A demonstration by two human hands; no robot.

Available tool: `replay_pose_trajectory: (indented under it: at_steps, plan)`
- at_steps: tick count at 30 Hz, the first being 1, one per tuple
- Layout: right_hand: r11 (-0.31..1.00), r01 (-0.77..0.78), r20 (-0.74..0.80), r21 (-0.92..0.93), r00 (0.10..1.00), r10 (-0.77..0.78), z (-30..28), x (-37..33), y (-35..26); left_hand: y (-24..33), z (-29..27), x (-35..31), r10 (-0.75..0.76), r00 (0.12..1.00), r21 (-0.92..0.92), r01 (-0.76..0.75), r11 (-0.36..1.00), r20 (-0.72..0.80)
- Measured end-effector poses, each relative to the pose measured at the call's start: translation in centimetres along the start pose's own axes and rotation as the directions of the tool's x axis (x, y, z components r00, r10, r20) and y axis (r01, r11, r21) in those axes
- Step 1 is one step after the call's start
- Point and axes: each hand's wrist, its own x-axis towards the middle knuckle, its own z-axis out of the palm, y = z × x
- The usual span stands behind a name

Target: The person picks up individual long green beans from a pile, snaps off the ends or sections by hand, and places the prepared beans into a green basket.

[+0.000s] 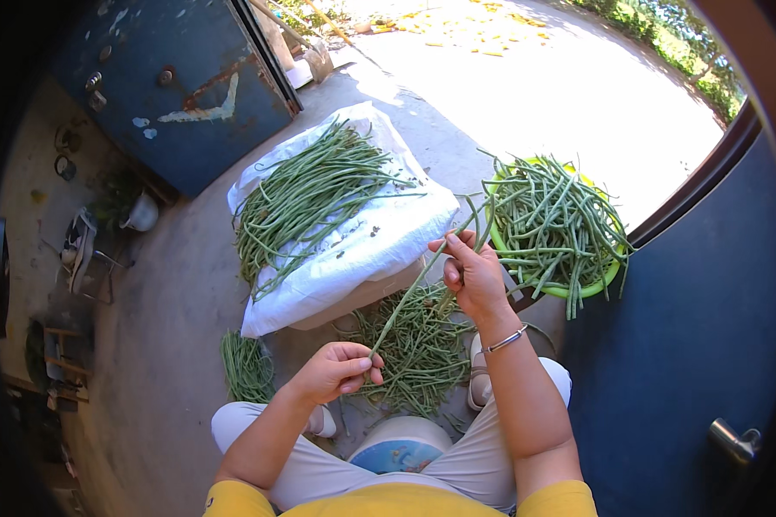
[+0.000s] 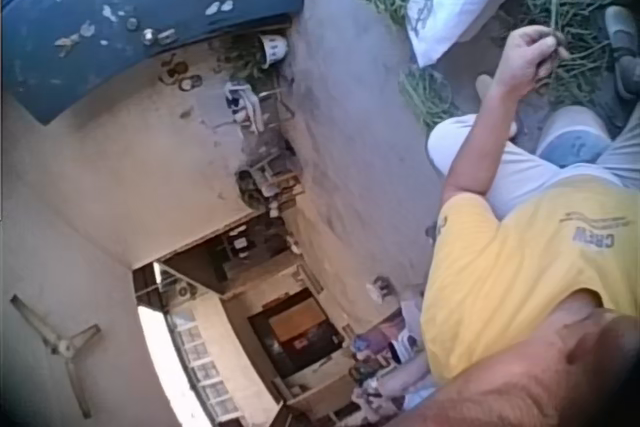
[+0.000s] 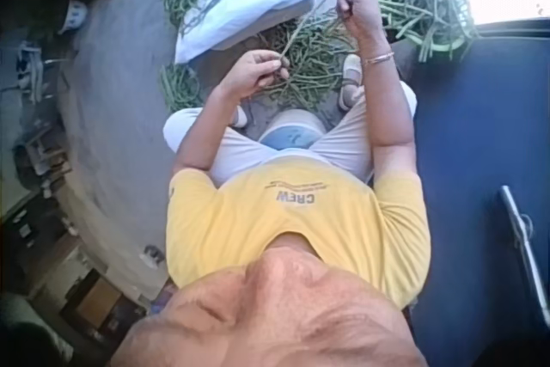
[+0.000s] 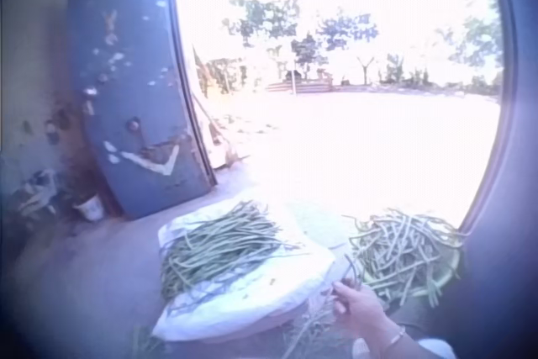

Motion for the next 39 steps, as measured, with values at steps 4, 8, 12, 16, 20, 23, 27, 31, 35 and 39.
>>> replay_pose_trajectory:
  at_steps: [4, 8, 12, 16, 20, 23, 27, 31, 35, 39]
  plan:
    - [0.998, 0.051, -0.017, 0.048, 0.999, -0.05, -0.6, 0.1, -1.1, 0.0, -0.7, -0.3, 0.008, 1.0, -0.003, -0.008, 1.0, 0.031]
    - [0.989, 0.144, -0.069, -0.018, 0.987, -0.145, -1.2, 0.6, -1.1, 0.2, -0.5, -0.4, 0.015, 1.0, -0.044, -0.015, 0.999, -0.012]
    - [0.974, 0.209, -0.143, -0.09, 0.965, -0.22, -1.1, 0.8, -1.0, -0.1, -1.1, -0.4, 0.024, 0.995, -0.006, -0.025, 1.0, -0.102]
    - [0.965, 0.238, -0.159, -0.111, 0.954, -0.254, -0.7, 0.7, -0.9, -0.6, -1.4, -0.1, 0.093, 0.966, 0.309, -0.014, 0.951, -0.243]
    - [0.918, 0.309, -0.123, -0.247, 0.93, -0.346, -0.2, 0.3, -0.5, -1.7, -1.1, 0.2, 0.545, 0.834, 0.995, 0.049, 0.082, -0.086]
    - [0.842, 0.441, -0.115, -0.31, 0.862, -0.494, 0.3, 0.2, 0.6, -1.9, -0.8, 0.7, 0.512, 0.85, 0.99, 0.142, 0.002, -0.123]
    - [0.826, 0.524, -0.227, -0.208, 0.796, -0.561, 1.3, 0.1, 0.6, -1.8, -2.7, 1.2, 0.371, 0.899, 0.756, -0.071, 0.65, -0.234]
    - [0.875, 0.484, -0.431, -0.014, 0.787, -0.442, 0.0, 1.6, -1.0, -2.1, -2.7, 0.0, 0.537, 0.707, 0.124, -0.548, 0.827, -0.461]
    - [0.896, 0.443, -0.412, 0.027, 0.822, -0.394, -1.3, 2.2, -2.4, -0.6, -4.3, -0.5, 0.554, 0.825, 0.734, -0.309, 0.605, -0.11]
    - [0.957, 0.287, -0.291, -0.044, 0.913, -0.287, -0.5, 2.1, -1.7, 5.0, -5.2, 0.9, 0.495, 0.858, 0.99, 0.119, 0.075, -0.14]
